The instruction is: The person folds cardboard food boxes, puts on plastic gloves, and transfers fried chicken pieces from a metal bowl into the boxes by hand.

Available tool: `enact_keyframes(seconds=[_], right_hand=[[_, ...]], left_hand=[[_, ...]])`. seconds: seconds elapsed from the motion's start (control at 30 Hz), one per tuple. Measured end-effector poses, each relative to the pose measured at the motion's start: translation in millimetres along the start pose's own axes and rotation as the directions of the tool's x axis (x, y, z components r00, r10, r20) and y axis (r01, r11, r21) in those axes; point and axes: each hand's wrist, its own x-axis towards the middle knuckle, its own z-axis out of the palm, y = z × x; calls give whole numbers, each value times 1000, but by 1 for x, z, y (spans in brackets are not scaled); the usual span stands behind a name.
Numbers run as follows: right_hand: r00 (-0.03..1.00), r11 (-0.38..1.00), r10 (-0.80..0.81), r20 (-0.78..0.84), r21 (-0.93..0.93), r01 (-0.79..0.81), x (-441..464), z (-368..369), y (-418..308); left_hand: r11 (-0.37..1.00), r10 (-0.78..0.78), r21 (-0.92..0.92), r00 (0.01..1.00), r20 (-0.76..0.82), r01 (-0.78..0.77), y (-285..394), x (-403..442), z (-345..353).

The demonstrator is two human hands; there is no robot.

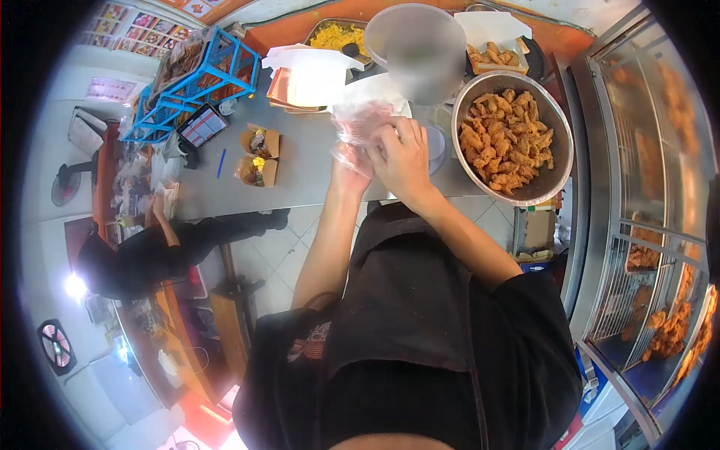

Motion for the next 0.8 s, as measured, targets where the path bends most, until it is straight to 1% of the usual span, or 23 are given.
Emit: enact_keyframes(seconds=[0.03, 0.1, 0.17, 0.2, 0.23, 0.27, 0.3, 0.33, 0.37, 0.4, 0.43, 0.47, 0.5, 0.53, 0.57, 0.6, 0.63, 0.67, 0.7, 0.73, 0.77, 0.8], right_hand=[[999, 999, 50, 4, -4, -50, -1, 1, 2], [999, 999, 52, -12, 7, -52, 0, -2, 2], [998, 998, 57, -29, 16, -57, 1, -5, 2], [997, 997, 51, -60, 53, -48, 1, -6, 0], [995, 995, 46, -89, 89, -38, 0, -8, 0], [995, 995, 45, -86, 93, -37, 0, -9, 1], [989, 980, 120, -82, 167, -105, 1, -11, 4], [978, 955, 195, -72, 239, -173, 3, -14, 4], [979, 954, 193, -65, 244, -172, 8, -18, 6], [939, 879, 341, 29, 343, -330, 16, -25, 9], [872, 770, 470, 139, 418, -482, 22, -30, 15], [890, 791, 377, 257, 410, -454, 24, -33, 31], [891, 792, 371, 264, 411, -451, 26, -33, 43], [847, 717, 311, 431, 478, -507, 25, -33, 53], [782, 633, 224, 581, 523, -570, 23, -31, 62], [757, 656, 229, 612, 477, -585, 18, -27, 70], [754, 659, 218, 619, 477, -582, 20, -28, 66], [600, 395, 395, 696, 461, -795, 22, -32, 59], [392, 80, 510, 766, 411, -908, 24, -34, 55], [396, 84, 507, 766, 413, -907, 23, -30, 56], [328, -186, 501, 801, 469, -863, 17, -24, 59], [263, -443, 474, 840, 486, -753, 13, -22, 62]], left_hand=[[1000, -9, 8, 1000, -9, 9, 1, -2, 12], [1000, -16, 16, 1000, -19, 17, -1, -5, 26], [997, -15, 74, 1000, 10, 14, -2, -7, 33], [997, -15, 77, 1000, 10, 14, -5, -5, 30], [975, 79, 214, 990, -120, -52, -8, -3, 27], [930, 190, 353, 953, -236, -98, -11, -2, 24], [930, 196, 353, 951, -240, -103, -10, -4, 20], [867, 250, 491, 927, -280, -85, -5, -8, 21], [787, 307, 615, 898, -314, -54, -3, -13, 21], [570, 516, 821, 794, -320, -39, -9, -18, 18], [573, 521, 819, 787, -329, -36, -10, -18, 12], [447, 633, 891, 734, -247, -86, -7, -13, 7], [306, 726, 944, 672, -146, -126, -3, -9, 3], [308, 731, 943, 665, -149, -127, 1, -8, 9], [529, 579, 834, 785, -220, -157, 8, -7, 22], [722, 402, 677, 883, -240, -145, 13, -7, 29], [722, 413, 674, 878, -244, -153, 17, -10, 27], [901, 179, 428, 959, -220, -70, 21, -13, 25], [985, -49, 160, 992, -116, 68, 24, -14, 24], [985, -45, 161, 993, -113, 63, 21, -15, 22], [990, -74, 108, 991, -108, 86, 13, -18, 17], [992, -105, 54, 989, -104, 111, 4, -20, 10]])
